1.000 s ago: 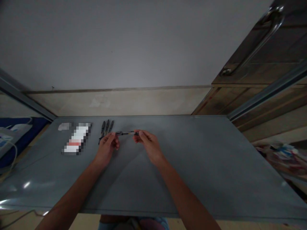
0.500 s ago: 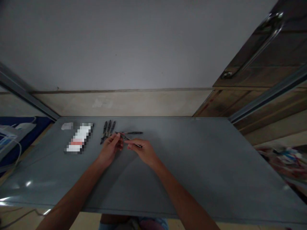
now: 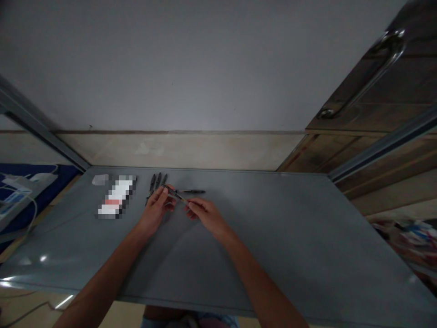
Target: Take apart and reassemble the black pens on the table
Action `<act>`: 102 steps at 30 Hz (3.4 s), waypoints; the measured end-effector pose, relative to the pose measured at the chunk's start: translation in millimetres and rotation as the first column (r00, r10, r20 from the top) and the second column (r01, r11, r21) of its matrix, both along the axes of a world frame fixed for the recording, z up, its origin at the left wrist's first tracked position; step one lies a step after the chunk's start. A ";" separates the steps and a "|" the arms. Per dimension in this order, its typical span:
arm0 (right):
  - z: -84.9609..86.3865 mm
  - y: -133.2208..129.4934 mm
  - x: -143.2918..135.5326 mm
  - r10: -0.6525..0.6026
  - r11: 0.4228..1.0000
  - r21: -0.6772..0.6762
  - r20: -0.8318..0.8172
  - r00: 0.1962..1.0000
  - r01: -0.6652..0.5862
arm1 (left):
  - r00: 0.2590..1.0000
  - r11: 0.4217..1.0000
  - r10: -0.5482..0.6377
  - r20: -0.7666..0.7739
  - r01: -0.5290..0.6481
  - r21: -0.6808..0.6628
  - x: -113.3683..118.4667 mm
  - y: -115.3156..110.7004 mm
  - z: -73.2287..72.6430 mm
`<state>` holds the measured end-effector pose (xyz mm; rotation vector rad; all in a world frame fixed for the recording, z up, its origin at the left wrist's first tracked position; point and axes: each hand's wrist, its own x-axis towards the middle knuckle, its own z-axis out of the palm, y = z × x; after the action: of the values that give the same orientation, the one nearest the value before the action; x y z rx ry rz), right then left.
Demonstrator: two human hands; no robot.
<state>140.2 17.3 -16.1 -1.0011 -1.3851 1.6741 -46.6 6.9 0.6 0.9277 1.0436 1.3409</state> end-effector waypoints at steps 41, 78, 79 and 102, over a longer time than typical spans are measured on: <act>4.1 -3.0 2.3 -0.150 0.900 0.427 0.491 0.858 -0.087 | 0.576 0.914 0.402 -0.712 -0.304 0.271 -45.5 15.6 4.1; -9.1 -0.1 6.7 -0.549 0.642 0.728 0.655 0.519 -0.239 | 0.155 0.907 0.368 -0.917 0.159 0.391 -12.3 2.0 -9.0; -9.4 -0.3 6.3 -0.550 0.640 0.729 0.656 0.517 -0.244 | 0.161 0.903 0.331 -0.930 0.231 0.362 -4.0 -1.5 -11.9; -1.5 1.8 7.7 -0.300 0.552 0.660 0.728 0.617 -0.510 | -0.078 0.921 -0.081 -0.994 0.375 -0.105 10.1 -10.9 -10.9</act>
<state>147.8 19.0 -17.6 -1.0492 -2.5446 0.2935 -36.6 -3.9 -10.3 2.3560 1.6877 0.1466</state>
